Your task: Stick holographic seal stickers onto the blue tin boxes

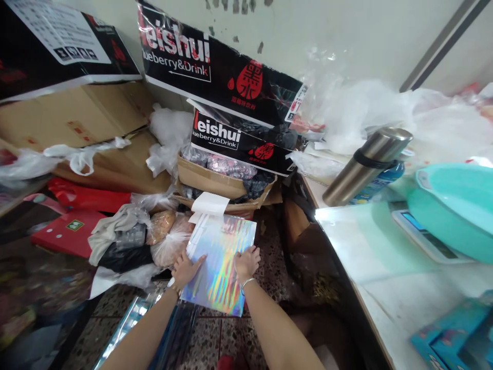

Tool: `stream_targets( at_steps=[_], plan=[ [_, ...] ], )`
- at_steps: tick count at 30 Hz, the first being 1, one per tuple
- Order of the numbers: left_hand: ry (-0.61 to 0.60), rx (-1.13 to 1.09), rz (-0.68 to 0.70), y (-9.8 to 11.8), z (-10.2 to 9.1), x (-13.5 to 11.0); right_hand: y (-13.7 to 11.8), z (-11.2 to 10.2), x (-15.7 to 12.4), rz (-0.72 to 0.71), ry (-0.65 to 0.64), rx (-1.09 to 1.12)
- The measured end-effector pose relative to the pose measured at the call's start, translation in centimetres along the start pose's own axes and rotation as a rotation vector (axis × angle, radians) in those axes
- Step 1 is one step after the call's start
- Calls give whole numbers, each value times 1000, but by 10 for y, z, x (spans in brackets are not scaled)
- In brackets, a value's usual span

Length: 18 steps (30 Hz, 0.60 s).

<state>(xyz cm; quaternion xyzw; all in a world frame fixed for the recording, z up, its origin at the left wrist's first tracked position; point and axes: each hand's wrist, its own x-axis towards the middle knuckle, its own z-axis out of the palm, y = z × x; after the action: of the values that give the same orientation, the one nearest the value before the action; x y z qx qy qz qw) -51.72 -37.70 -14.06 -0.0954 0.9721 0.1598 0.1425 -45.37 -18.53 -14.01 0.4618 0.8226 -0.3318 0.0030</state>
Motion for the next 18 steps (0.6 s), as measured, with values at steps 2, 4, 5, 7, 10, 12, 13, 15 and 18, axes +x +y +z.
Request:
stream_targets(
  at_steps=[2, 4, 5, 7, 10, 12, 13, 15, 18],
  plan=[
    [2, 0, -2, 1, -1, -1, 1, -1, -1, -14, 0, 31],
    [3, 1, 0, 2, -1, -1, 2, -3, -5, -45, 11, 69],
    [4, 1, -2, 2, -2, -2, 3, -4, -8, -68, 20, 92],
    [3, 2, -7, 2, -2, -2, 4, -7, -14, -128, 37, 145],
    [7, -8, -1, 0, -1, -1, 5, -11, -22, -212, 46, 246],
    [13, -23, 10, -1, 1, 0, 4, -12, -21, -229, 31, 325],
    [16, -29, 13, -2, 3, 1, 4, -13, -19, -221, 19, 364],
    [18, -35, 13, -3, 4, 4, 3, -17, -14, -187, -1, 443],
    [30, -28, 38, -6, -1, 6, 4, -37, -14, -163, -3, 572]
  ],
)
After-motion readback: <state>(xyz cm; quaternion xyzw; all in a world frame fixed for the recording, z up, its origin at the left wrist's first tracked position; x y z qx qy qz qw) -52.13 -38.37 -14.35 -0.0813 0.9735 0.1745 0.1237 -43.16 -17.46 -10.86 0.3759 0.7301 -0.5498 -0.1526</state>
